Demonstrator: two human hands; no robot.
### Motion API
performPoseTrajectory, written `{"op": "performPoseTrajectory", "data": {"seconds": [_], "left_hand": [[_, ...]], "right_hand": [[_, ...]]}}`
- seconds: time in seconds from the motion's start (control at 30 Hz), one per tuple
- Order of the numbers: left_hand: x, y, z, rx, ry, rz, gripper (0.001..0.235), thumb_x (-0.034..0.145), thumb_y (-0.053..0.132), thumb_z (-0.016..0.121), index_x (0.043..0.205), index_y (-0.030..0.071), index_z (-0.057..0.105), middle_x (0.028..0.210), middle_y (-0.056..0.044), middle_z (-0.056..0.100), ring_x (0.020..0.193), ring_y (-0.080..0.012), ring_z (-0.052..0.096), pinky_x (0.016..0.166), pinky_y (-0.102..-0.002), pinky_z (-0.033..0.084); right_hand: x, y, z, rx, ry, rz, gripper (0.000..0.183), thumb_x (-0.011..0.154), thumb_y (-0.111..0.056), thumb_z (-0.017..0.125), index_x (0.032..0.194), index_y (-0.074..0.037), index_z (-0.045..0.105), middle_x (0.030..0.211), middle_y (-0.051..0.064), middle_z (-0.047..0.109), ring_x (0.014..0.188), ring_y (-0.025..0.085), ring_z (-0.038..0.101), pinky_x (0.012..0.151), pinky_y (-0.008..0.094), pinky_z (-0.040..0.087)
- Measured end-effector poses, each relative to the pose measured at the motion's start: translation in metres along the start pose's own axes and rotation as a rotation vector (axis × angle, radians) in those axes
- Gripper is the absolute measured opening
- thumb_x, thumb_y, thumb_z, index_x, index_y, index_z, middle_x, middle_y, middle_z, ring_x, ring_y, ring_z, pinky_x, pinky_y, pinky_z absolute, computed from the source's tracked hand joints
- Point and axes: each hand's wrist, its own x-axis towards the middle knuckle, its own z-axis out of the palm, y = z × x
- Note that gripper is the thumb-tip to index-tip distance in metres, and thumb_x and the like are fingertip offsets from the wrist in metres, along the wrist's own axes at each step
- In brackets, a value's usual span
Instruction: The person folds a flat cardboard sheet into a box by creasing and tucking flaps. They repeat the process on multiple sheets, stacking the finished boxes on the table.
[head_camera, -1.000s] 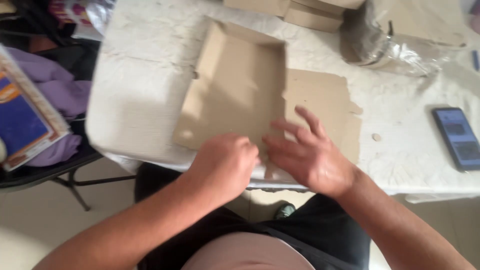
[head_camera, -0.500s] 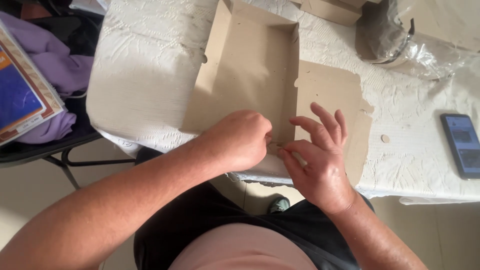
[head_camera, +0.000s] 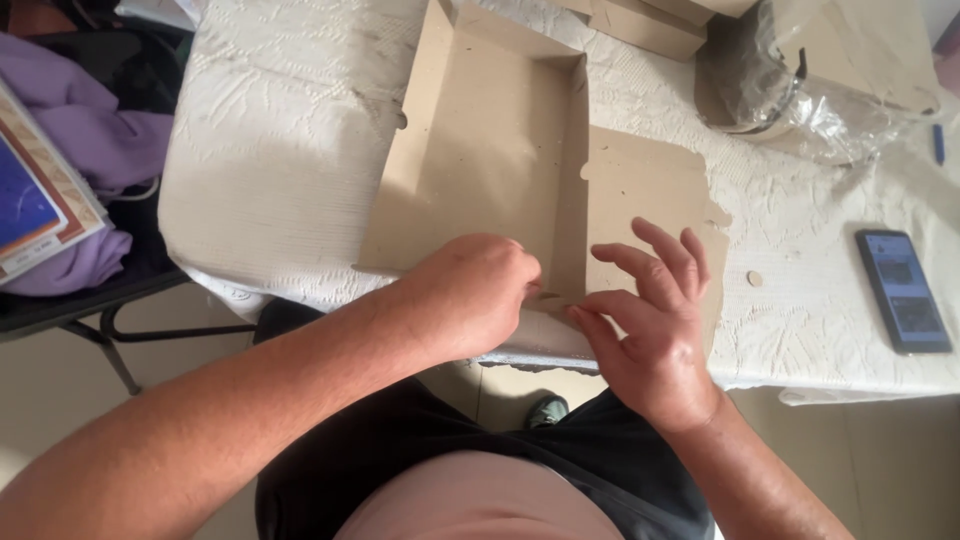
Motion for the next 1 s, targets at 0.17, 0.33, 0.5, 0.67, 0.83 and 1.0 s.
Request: {"op": "performPoseTrajectory", "data": {"seconds": [0.17,0.33,0.5,0.67,0.83,1.0], "left_hand": [[0.002,-0.004,0.002,-0.005,0.073,-0.007,0.017,0.092,0.008,0.06,0.086,0.002,0.075,0.083,-0.016,0.076,0.071,-0.0293,0.074,0.067,-0.04,0.06],[0.008,-0.006,0.005,-0.013,0.085,-0.098,0.017,0.093,0.01,0.061,0.085,0.001,0.073,0.083,-0.016,0.074,0.072,-0.0294,0.073,0.07,-0.042,0.06],[0.006,-0.007,0.004,-0.024,0.054,-0.019,0.021,0.091,0.006,0.057,0.078,0.001,0.073,0.077,-0.016,0.072,0.066,-0.0296,0.069,0.065,-0.041,0.059],[0.0,-0.005,0.003,0.001,0.049,-0.018,0.016,0.087,0.007,0.061,0.086,0.004,0.076,0.083,-0.016,0.075,0.072,-0.0312,0.072,0.067,-0.043,0.059],[-0.007,-0.005,0.003,0.017,0.021,0.052,0.02,0.081,-0.004,0.054,0.082,0.002,0.074,0.077,-0.018,0.072,0.064,-0.0311,0.071,0.063,-0.04,0.059],[-0.005,-0.003,0.011,0.319,0.162,0.379,0.013,0.084,0.001,0.065,0.074,-0.002,0.073,0.066,-0.018,0.066,0.069,-0.0355,0.071,0.067,-0.044,0.062]], "right_hand": [[0.01,-0.008,0.003,-0.017,-0.01,-0.061,0.01,0.079,-0.005,0.081,0.081,-0.008,0.072,0.127,0.013,0.064,0.141,0.038,0.043,0.123,0.06,0.019],[-0.002,-0.005,0.013,0.041,0.01,0.005,0.015,0.078,-0.002,0.08,0.081,-0.008,0.067,0.125,0.01,0.063,0.141,0.037,0.044,0.123,0.059,0.021],[0.007,-0.012,0.011,-0.019,-0.024,-0.055,0.013,0.078,-0.004,0.079,0.085,-0.009,0.069,0.128,0.011,0.062,0.142,0.038,0.042,0.124,0.059,0.017],[0.031,-0.015,0.009,-0.04,-0.079,-0.219,0.007,0.081,-0.003,0.077,0.084,-0.006,0.072,0.118,0.013,0.066,0.135,0.038,0.048,0.123,0.059,0.017],[0.004,-0.002,0.007,0.006,-0.049,-0.061,0.012,0.077,-0.004,0.081,0.081,-0.009,0.071,0.12,0.01,0.065,0.137,0.037,0.046,0.123,0.059,0.022],[-0.019,0.019,0.018,-0.083,-0.021,-0.002,0.032,0.082,-0.047,0.084,0.089,-0.019,0.07,0.089,-0.003,0.06,0.102,0.028,0.059,0.099,0.048,0.039]]}}
